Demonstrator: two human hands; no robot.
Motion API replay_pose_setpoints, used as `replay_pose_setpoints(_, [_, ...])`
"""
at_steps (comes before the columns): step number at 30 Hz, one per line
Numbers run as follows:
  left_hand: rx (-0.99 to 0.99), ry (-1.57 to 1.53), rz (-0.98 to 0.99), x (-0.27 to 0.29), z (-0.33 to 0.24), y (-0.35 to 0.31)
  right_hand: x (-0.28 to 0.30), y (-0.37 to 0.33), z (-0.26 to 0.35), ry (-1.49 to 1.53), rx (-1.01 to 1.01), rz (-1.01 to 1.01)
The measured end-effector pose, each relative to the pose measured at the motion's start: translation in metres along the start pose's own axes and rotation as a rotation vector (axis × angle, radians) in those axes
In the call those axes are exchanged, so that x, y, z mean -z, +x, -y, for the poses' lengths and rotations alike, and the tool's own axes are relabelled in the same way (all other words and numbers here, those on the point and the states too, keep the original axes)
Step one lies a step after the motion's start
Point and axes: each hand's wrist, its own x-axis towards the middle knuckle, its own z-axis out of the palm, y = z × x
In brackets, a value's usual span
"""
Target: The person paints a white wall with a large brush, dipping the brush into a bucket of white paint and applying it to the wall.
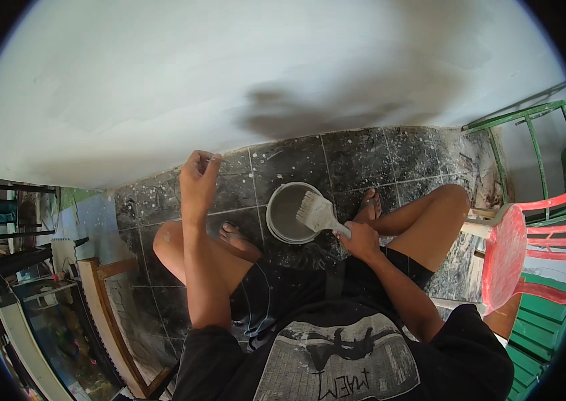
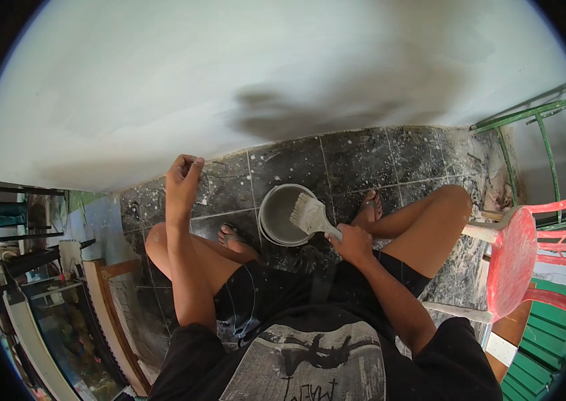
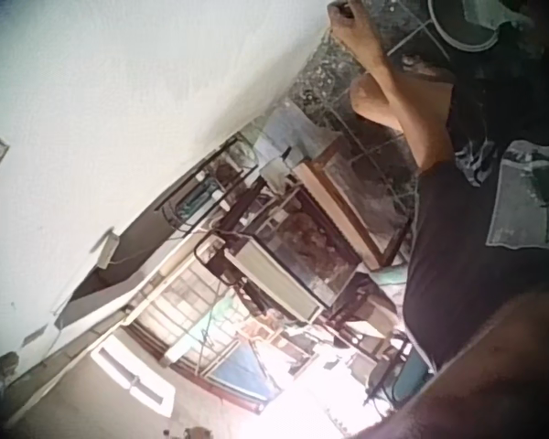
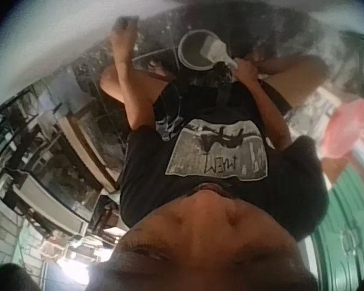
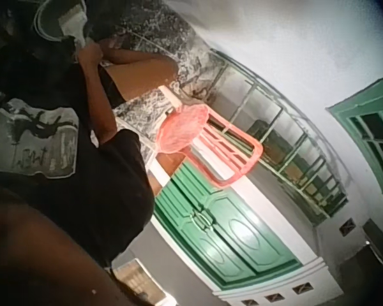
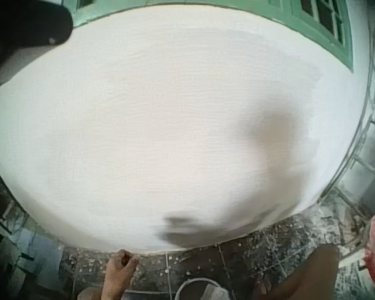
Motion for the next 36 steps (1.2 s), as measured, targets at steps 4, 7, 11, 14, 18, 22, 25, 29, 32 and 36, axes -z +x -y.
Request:
replay_pose_setpoints(4, [-0.038,0.021,0.037,0.001,-0.002,0.001,0.002,-0.002,0.003,0.030,-0.023,-0.041])
replay_pose_setpoints(7, [-0.054,0.105,0.078,-0.006,0.011,0.000,0.001,-0.001,0.001,0.000,-0.015,-0.050])
replay_pose_setpoints(11, [-0.084,0.201,0.154,-0.020,-0.003,-0.011,0.000,-0.007,-0.003,0.010,-0.018,-0.050])
replay_pose_setpoints(14, [-0.101,0.205,0.179,-0.028,-0.005,-0.014,0.009,-0.006,0.003,-0.007,-0.047,-0.050])
replay_pose_setpoints(18, [-0.060,0.226,0.248,-0.034,-0.003,-0.024,0.002,-0.010,0.000,0.045,-0.034,-0.078])
replay_pose_setpoints(22, [-0.103,0.284,0.296,-0.041,0.003,-0.021,0.008,-0.005,-0.001,0.042,-0.053,-0.061])
replay_pose_setpoints(25, [-0.117,0.300,0.371,-0.047,0.002,-0.027,0.007,-0.010,-0.003,0.020,-0.055,-0.077])
replay_pose_setpoints(29, [-0.102,0.296,0.412,-0.053,-0.002,-0.037,0.009,-0.014,-0.004,0.048,-0.077,-0.081])
replay_pose_setpoints(32, [-0.108,0.308,0.424,-0.056,0.007,-0.040,0.009,-0.016,-0.002,0.018,-0.080,-0.082])
replay_pose_setpoints(36, [-0.069,0.466,0.615,-0.072,0.027,-0.048,0.009,-0.025,-0.002,0.012,-0.075,-0.091])
